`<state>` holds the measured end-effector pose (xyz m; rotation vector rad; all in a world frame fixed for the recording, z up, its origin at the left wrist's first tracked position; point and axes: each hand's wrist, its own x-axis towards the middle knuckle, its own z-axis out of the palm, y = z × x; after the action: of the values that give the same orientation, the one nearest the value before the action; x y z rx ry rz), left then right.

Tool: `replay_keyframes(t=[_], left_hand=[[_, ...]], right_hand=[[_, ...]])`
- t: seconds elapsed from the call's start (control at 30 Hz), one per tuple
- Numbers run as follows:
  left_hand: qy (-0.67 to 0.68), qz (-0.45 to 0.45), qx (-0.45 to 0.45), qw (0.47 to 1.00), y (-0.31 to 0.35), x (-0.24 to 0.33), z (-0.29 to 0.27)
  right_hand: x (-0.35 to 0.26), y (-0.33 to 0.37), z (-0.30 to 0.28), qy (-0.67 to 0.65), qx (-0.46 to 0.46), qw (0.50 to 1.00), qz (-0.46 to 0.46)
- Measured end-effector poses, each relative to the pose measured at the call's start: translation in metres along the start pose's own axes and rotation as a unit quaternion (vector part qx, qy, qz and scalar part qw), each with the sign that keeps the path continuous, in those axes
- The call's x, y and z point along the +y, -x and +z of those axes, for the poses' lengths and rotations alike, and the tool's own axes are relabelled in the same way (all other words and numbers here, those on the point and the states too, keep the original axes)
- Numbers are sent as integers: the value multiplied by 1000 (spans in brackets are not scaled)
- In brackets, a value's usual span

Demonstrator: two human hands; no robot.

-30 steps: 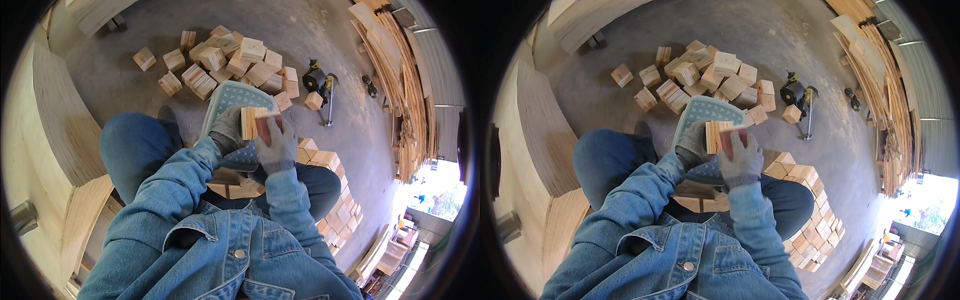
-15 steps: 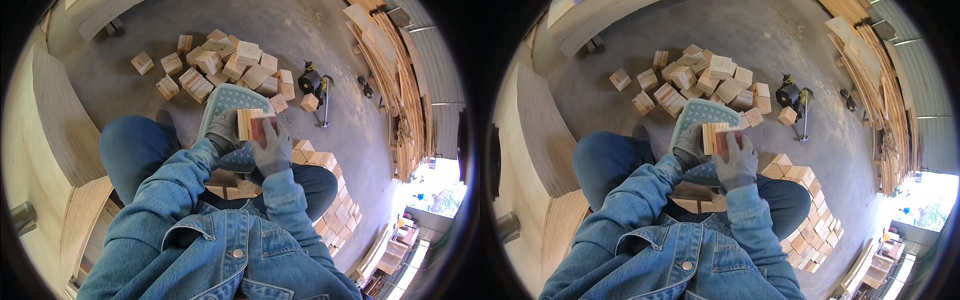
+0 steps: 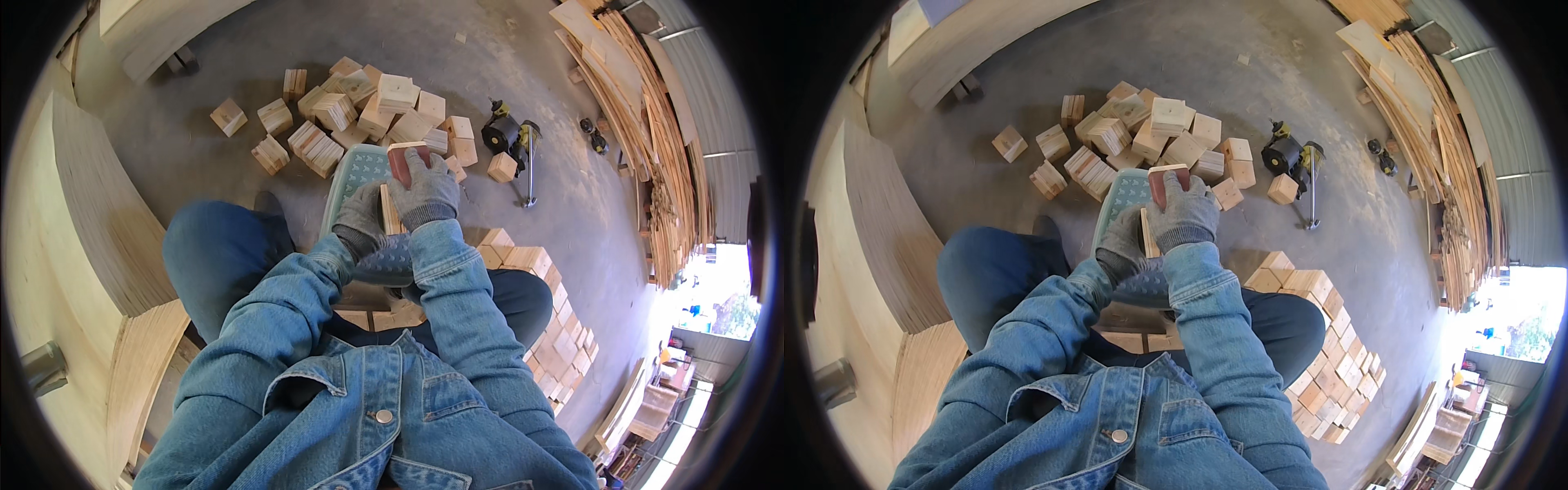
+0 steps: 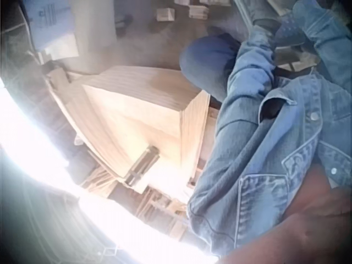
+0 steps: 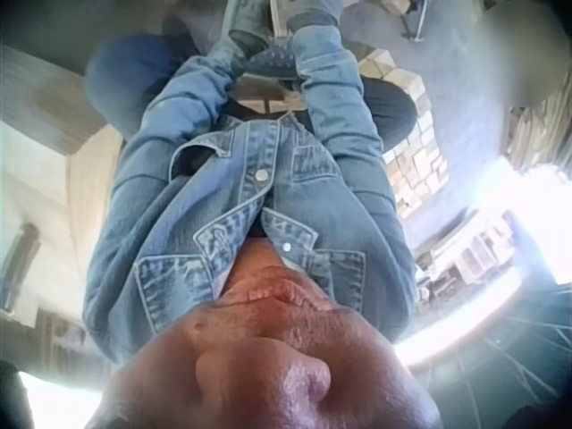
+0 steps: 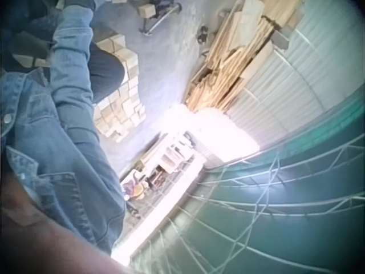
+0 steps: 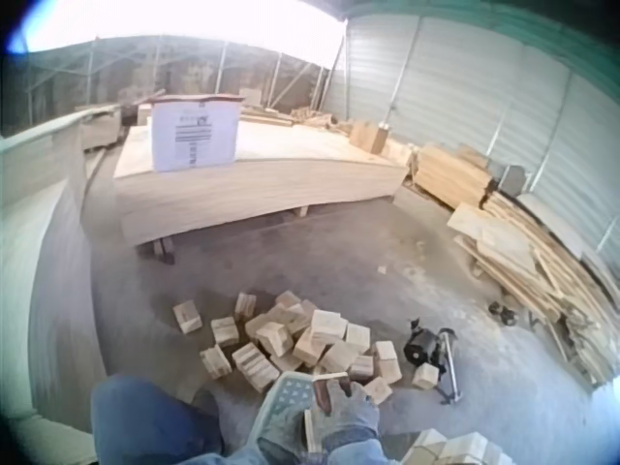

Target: The person sits on the floor and sands small wooden blocks one by one using a sanding block. They hold each block in one hand and rub the sanding block over its surfaces, then place the finished block into a growing stack nearby.

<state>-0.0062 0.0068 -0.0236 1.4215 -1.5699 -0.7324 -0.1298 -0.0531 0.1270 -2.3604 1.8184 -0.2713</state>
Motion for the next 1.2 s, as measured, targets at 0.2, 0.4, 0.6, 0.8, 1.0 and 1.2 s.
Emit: replay_keyframes(t=[0.2, 0.4, 0.6, 0.8, 1.0, 1.2], left_hand=[[65, -24, -28, 997, 0, 15, -9], [61, -46, -52, 996, -1, 11, -6], [399, -156, -6, 903, 0, -11, 16], [292, -118, -79, 946, -2, -44, 17], [179, -48, -65, 980, -6, -2, 2], [85, -71, -38, 993, 3, -4, -3]], right_hand=[[4, 68, -8, 5, -1, 998, -61], [-5, 128, -12, -18, -25, 997, -77], [-27, 61, -6, 3, -5, 998, -59], [-33, 7, 12, -4, 39, 998, -55], [-15, 89, -8, -4, -12, 997, -75], [-4, 133, -4, -20, -28, 995, -94]])
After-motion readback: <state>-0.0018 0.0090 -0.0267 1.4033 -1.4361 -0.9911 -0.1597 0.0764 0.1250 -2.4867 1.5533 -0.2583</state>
